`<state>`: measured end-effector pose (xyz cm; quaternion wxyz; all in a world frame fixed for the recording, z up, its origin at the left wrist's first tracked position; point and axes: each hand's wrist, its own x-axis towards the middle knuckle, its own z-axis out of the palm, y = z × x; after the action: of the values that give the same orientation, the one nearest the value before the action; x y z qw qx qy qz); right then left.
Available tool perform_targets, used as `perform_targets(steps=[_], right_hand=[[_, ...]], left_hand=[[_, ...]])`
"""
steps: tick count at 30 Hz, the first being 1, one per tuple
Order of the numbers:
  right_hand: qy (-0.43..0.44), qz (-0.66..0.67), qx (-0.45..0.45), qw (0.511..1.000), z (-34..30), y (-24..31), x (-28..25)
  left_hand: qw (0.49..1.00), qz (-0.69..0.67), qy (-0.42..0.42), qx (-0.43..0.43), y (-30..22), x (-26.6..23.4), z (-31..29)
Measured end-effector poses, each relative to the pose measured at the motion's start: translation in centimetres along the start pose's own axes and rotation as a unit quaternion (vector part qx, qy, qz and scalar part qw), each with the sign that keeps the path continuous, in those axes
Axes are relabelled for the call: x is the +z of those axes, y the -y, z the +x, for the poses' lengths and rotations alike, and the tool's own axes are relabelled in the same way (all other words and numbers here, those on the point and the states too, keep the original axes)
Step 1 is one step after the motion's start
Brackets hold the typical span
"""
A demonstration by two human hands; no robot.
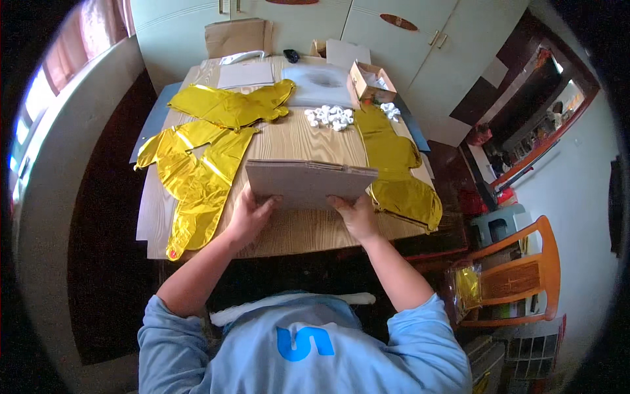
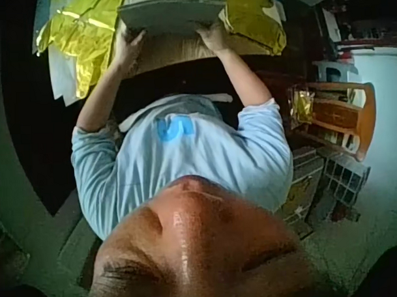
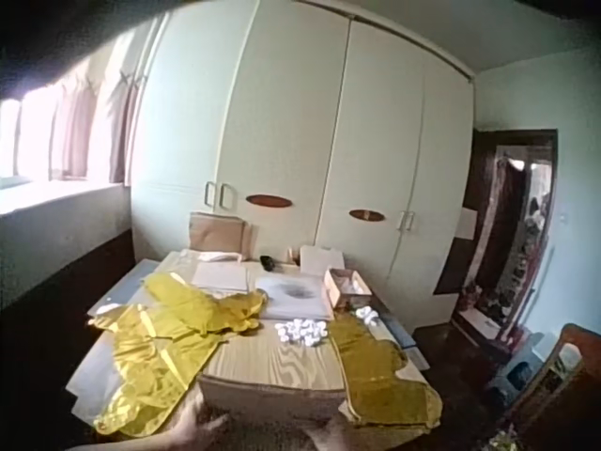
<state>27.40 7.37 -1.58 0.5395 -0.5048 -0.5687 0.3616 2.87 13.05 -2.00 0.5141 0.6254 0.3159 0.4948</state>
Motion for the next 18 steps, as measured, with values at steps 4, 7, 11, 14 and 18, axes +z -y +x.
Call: perform_targets(steps=[4, 7, 11, 14, 18], right_hand=[[-0.043, -0.061, -0.037, 0.997, 0.4, -0.3, 0.0], [-0.022, 0.006, -0.047, 0.999, 0.2, 3.2, 0.3], [0.042, 0.364, 0.03, 0.93, -0.3, 2.6, -2.2], [0.059, 0.51, 0.087, 0.854, -1.3, 0.3, 0.1], [-0.017, 0.46, 0.035, 0.887, -0.1, 3.9, 5.2]], left_hand=[[0.999, 0.037, -0.015, 0.023, 0.2, 0.5, 0.0], [0.992, -0.118, -0.032, -0.01, 0.6, 1.0, -1.5], [0.968, -0.225, -0.099, -0.052, -2.9, 3.6, -3.3], [0.937, -0.322, -0.124, -0.056, -3.0, 5.2, -2.9], [0.922, -0.355, -0.141, -0.066, -2.9, 7.0, -2.9]])
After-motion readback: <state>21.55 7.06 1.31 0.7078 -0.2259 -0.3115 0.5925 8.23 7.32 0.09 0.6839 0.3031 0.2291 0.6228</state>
